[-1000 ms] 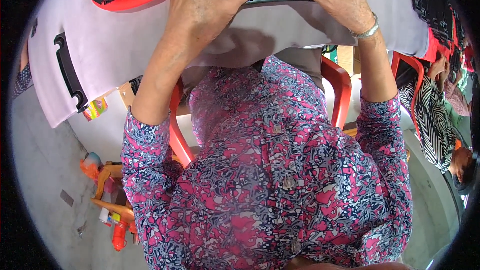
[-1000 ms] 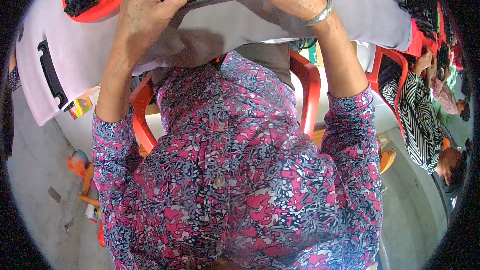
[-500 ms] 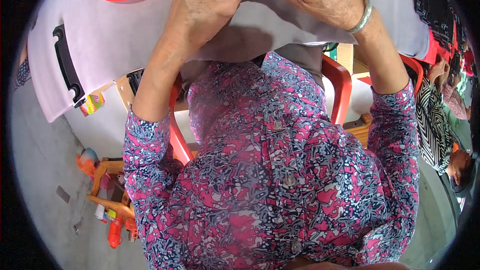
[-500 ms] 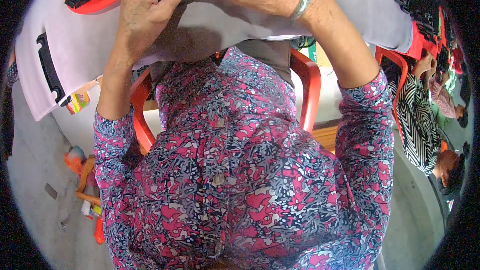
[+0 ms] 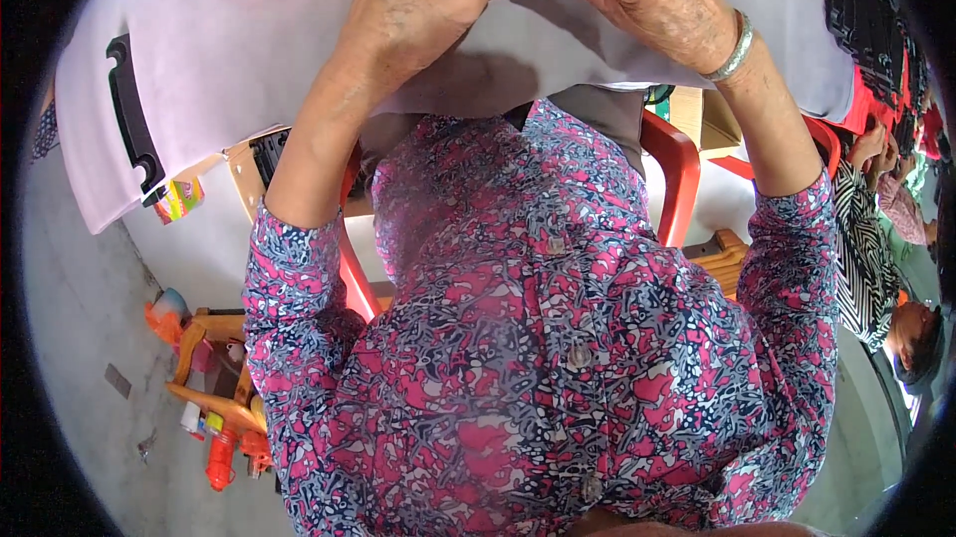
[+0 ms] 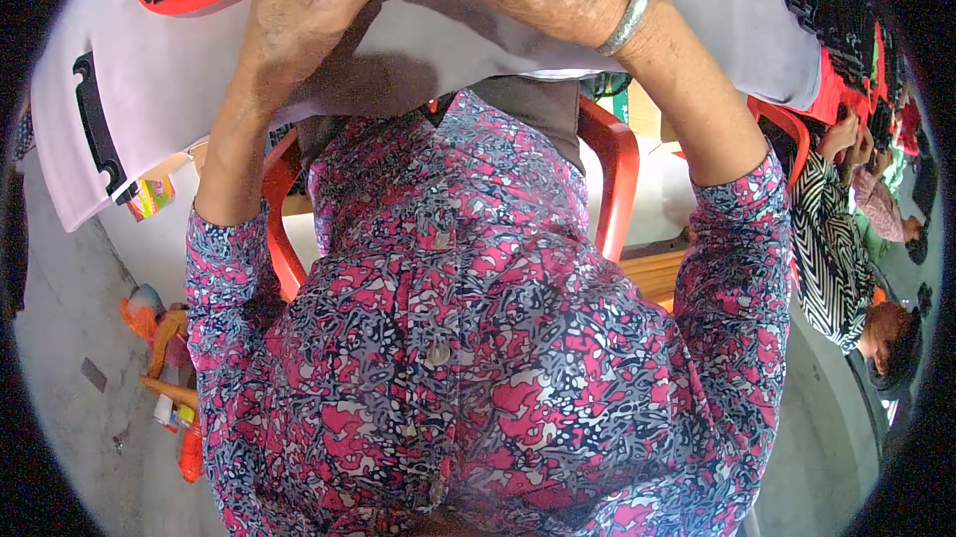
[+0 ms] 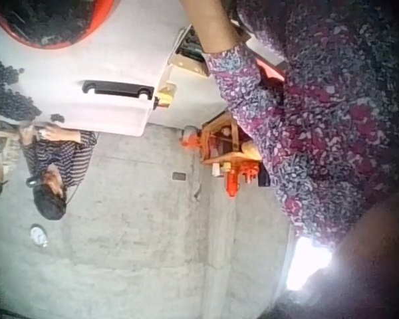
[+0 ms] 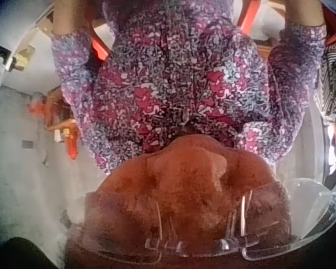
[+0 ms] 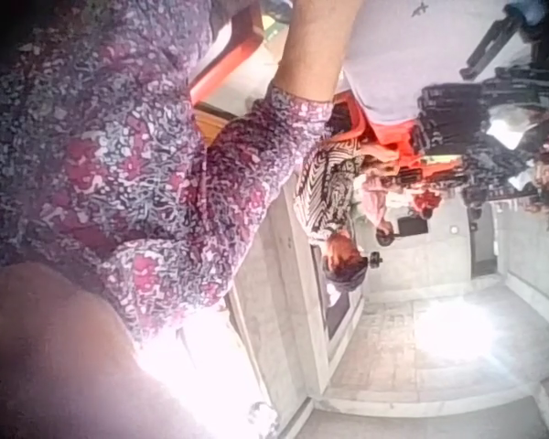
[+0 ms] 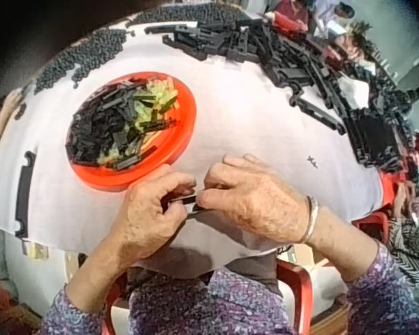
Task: The person assembles spirit levels by hand, picking up plastic level frames, fitting spirit level vials into the frames, and pressing the parts together.
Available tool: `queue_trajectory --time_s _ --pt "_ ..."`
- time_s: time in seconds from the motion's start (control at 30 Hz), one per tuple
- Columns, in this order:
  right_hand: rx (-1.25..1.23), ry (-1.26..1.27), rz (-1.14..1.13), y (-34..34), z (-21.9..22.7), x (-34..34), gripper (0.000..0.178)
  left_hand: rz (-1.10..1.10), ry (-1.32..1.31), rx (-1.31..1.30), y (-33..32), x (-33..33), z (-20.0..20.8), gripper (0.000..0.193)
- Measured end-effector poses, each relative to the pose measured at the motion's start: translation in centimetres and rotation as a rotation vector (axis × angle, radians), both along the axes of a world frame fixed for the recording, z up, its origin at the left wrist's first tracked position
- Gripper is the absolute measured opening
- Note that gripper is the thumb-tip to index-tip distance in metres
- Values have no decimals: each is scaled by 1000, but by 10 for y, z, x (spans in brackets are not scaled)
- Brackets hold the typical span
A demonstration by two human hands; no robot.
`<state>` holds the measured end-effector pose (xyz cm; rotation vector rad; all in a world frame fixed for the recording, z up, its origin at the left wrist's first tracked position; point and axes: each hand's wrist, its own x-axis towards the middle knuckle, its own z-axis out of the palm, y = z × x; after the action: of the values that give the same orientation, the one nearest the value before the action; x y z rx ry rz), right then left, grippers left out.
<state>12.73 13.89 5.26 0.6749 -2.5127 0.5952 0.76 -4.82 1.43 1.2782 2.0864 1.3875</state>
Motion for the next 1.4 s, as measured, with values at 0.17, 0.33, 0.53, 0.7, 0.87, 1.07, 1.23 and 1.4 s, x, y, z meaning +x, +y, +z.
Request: queue_trajectory --time_s 0.17,0.33,0.53,0.7,0.87,1.07,1.23,1.4 --pt "163 -153 -35 -5 19 1 20 -23 -129 2 -1 6 25 32" --pt "70 -68 63 0 -1 -9 20 -50 -115 29 -2 6 24 33" --pt "73 57 72 4 -3 -4 16 -17 -130 28 0 7 22 33" --pt "214 -258 -24 -11 34 5 15 -24 -181 26 -1 6 18 34" --pt "144 -13 30 -17 23 -2 19 -55 -135 -9 -2 6 24 34" --pt "222 12 76 -10 12 -14 17 -93 -96 27 -2 5 19 34" --pt "135 -272 29 1 19 -12 12 -80 -94 95 2 7 18 32" --pt "199 -229 -10 4 17 -11 18 -29 70 -150 2 -6 -23 24"
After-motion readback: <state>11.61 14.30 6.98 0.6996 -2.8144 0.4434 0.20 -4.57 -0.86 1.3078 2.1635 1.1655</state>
